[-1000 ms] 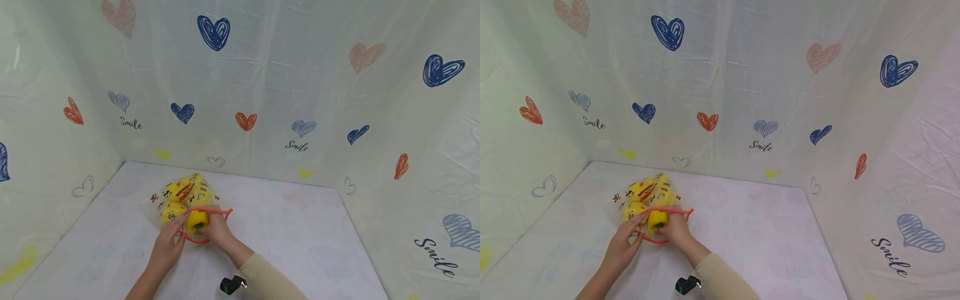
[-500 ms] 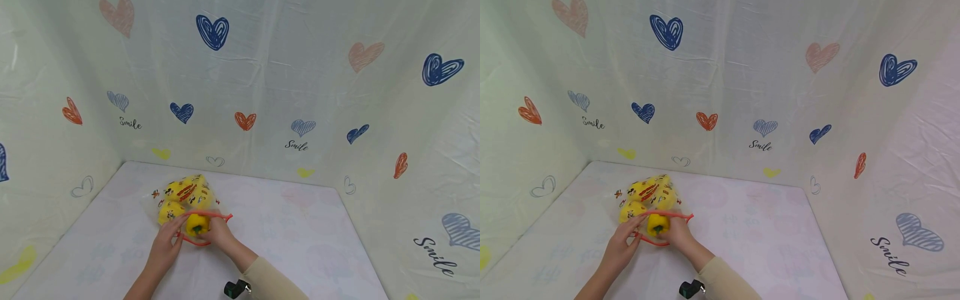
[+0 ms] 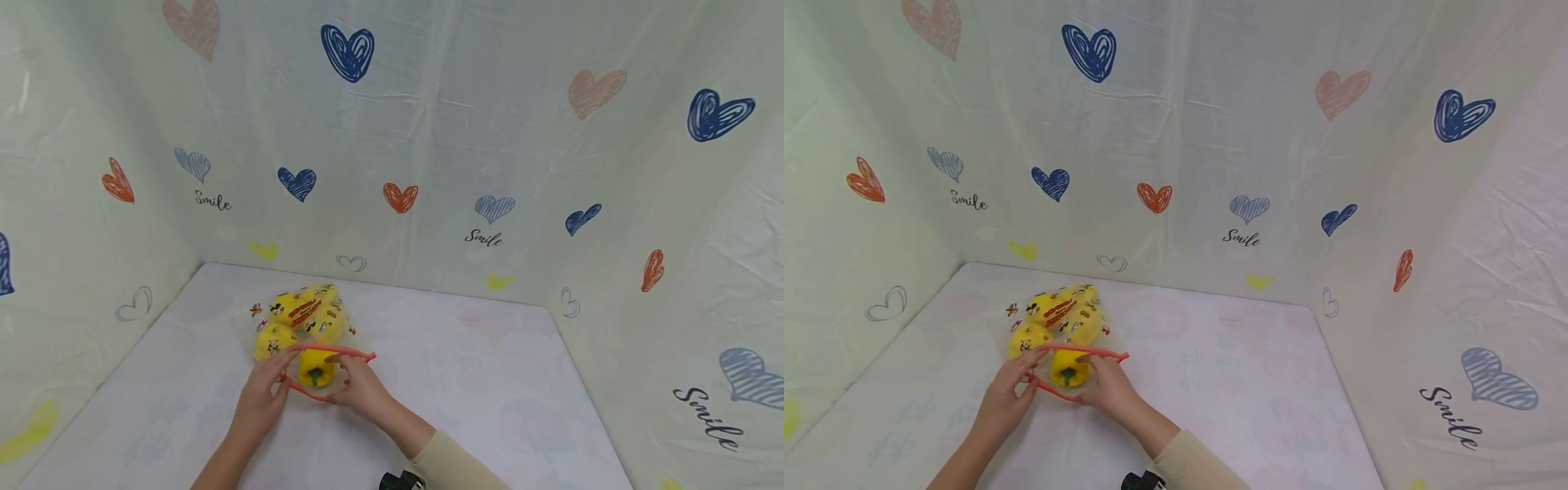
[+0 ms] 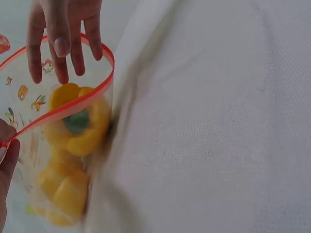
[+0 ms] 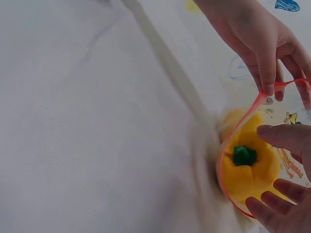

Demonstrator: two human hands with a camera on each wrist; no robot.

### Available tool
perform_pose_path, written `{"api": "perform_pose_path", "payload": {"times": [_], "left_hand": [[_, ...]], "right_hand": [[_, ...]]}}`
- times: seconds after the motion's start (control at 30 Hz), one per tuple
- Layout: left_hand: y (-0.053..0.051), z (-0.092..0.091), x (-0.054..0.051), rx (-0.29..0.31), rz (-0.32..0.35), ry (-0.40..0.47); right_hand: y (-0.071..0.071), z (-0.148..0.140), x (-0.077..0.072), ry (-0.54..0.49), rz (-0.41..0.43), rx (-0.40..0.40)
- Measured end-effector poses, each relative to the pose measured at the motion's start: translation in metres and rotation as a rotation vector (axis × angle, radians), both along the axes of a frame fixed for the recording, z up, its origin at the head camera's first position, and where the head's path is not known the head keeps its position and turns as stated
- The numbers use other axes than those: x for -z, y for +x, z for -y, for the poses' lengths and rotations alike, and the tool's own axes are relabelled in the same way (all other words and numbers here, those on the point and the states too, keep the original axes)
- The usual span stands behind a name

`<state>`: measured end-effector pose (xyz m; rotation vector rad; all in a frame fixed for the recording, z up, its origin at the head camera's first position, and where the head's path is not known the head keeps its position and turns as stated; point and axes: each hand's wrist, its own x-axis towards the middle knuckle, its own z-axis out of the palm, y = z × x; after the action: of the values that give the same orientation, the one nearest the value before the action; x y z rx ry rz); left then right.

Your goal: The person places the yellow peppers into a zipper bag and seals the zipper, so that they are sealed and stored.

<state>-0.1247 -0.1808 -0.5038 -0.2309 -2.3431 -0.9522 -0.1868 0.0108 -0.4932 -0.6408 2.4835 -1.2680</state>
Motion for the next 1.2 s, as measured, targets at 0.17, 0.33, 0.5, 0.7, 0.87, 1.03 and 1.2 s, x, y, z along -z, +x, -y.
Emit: {"api": "perform_pose_path", "payload": {"times": [0.17,0.33,0.5,0.7,0.87,1.03,1.2], "left_hand": [[0.004,0.002,0.003,0.034,0.016,0.001],[0.012,0.003,0.003,0.055,0.074,0.001],[0.021,0.006,0.002,0.029,0.158,0.002],[0.029,0.011,0.003,0.009,0.251,-0.003],[0.033,0.017,0.003,0.022,0.286,-0.008],[0.038,0.025,0.008,0.022,0.224,-0.061],[0.042,0.031,0.012,0.01,0.136,-0.12]], "right_hand": [[0.008,-0.01,-0.01,0.016,-0.041,-0.039],[0.014,-0.02,-0.021,0.014,-0.128,-0.076],[0.017,-0.026,-0.031,-0.023,-0.248,-0.133],[0.02,-0.026,-0.04,-0.044,-0.37,-0.181],[0.022,-0.02,-0.043,-0.043,-0.371,-0.201],[0.024,-0.011,-0.041,-0.005,-0.445,-0.226],[0.026,-0.003,-0.036,0.012,-0.527,-0.245]]}}
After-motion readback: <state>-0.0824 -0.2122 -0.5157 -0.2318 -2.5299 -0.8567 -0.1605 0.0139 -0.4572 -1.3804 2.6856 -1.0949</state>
